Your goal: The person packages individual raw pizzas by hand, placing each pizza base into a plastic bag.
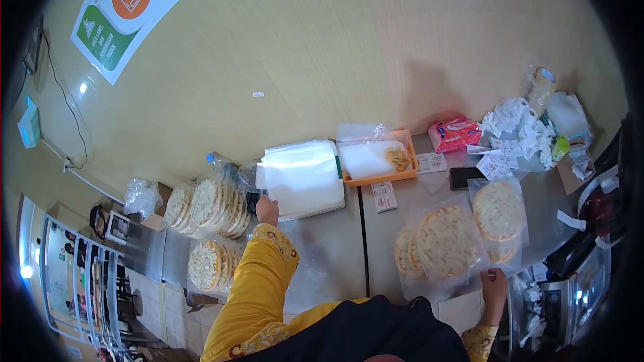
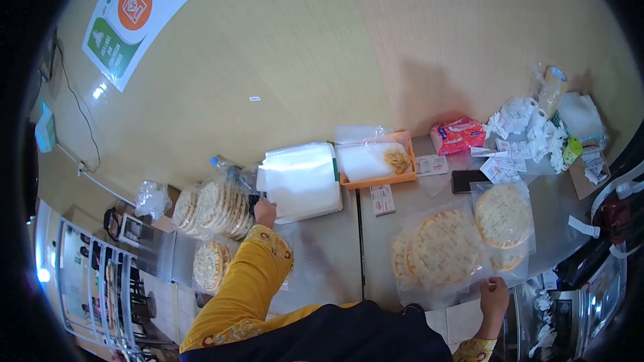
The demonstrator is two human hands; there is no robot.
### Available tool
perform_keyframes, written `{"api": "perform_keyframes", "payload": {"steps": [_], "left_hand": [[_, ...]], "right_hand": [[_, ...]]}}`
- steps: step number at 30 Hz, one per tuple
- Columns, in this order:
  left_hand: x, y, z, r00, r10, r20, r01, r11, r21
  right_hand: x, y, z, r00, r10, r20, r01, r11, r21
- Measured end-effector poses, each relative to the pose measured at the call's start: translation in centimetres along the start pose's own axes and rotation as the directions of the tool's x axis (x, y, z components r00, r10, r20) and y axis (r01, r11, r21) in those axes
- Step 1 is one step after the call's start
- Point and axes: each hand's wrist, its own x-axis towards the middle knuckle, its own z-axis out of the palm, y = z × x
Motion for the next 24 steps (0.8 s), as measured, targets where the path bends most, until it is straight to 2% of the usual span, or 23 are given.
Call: {"api": "perform_keyframes", "payload": {"steps": [2, 9, 11, 12, 13, 14, 16, 18, 20, 22, 24], "left_hand": [[0.1, -0.2, -0.1, 0.998, 0.056, -0.029, -0.057, 0.998, -0.004], [-0.3, 1.7, -5.3, 0.990, 0.132, -0.050, -0.120, 0.973, 0.197], [0.7, 2.0, -6.4, 0.991, 0.124, -0.042, -0.125, 0.992, -0.019], [1.1, 2.3, -7.0, 0.992, 0.123, -0.036, -0.127, 0.984, -0.127], [0.8, 2.9, -7.0, 0.976, -0.052, 0.213, 0.203, 0.583, -0.786], [-0.2, 4.1, -8.7, 0.974, -0.023, 0.225, 0.207, 0.494, -0.845], [-2.7, 6.3, -12.7, 0.971, 0.041, 0.237, 0.215, 0.296, -0.931], [-4.6, 7.2, -14.9, 0.964, 0.087, 0.251, 0.236, 0.157, -0.959], [-6.9, 7.3, -17.0, 0.956, 0.149, 0.251, 0.245, 0.058, -0.968], [-10.1, 6.4, -18.6, 0.945, 0.224, 0.239, 0.246, 0.000, -0.969], [-13.2, 4.3, -19.0, 0.935, 0.255, 0.246, 0.258, -0.014, -0.966]], "right_hand": [[0.3, 0.3, -0.9, 0.999, -0.009, -0.043, 0.009, 1.000, -0.007], [-0.2, -2.9, -3.9, 0.982, -0.045, -0.185, 0.051, 0.998, 0.024], [-0.7, -4.4, -4.1, 0.971, -0.080, -0.227, 0.091, 0.995, 0.035], [-0.7, -4.7, -3.6, 0.970, -0.119, -0.213, 0.152, 0.977, 0.146], [-0.6, -4.9, -2.6, 0.966, -0.159, -0.204, 0.209, 0.944, 0.256], [-0.5, -5.2, -1.3, 0.959, -0.201, -0.201, 0.263, 0.894, 0.363], [-0.2, -5.9, 2.5, 0.957, -0.282, -0.072, 0.264, 0.735, 0.625], [-2.6, -11.1, 3.8, 0.935, -0.295, 0.195, 0.075, 0.704, 0.706], [-4.5, -14.1, 7.3, 0.855, -0.357, 0.376, -0.091, 0.611, 0.787], [-5.1, -14.5, 12.8, 0.612, -0.435, 0.661, -0.506, 0.426, 0.749], [-6.5, -16.2, 15.2, 0.270, -0.619, 0.738, -0.824, 0.248, 0.509]]}}
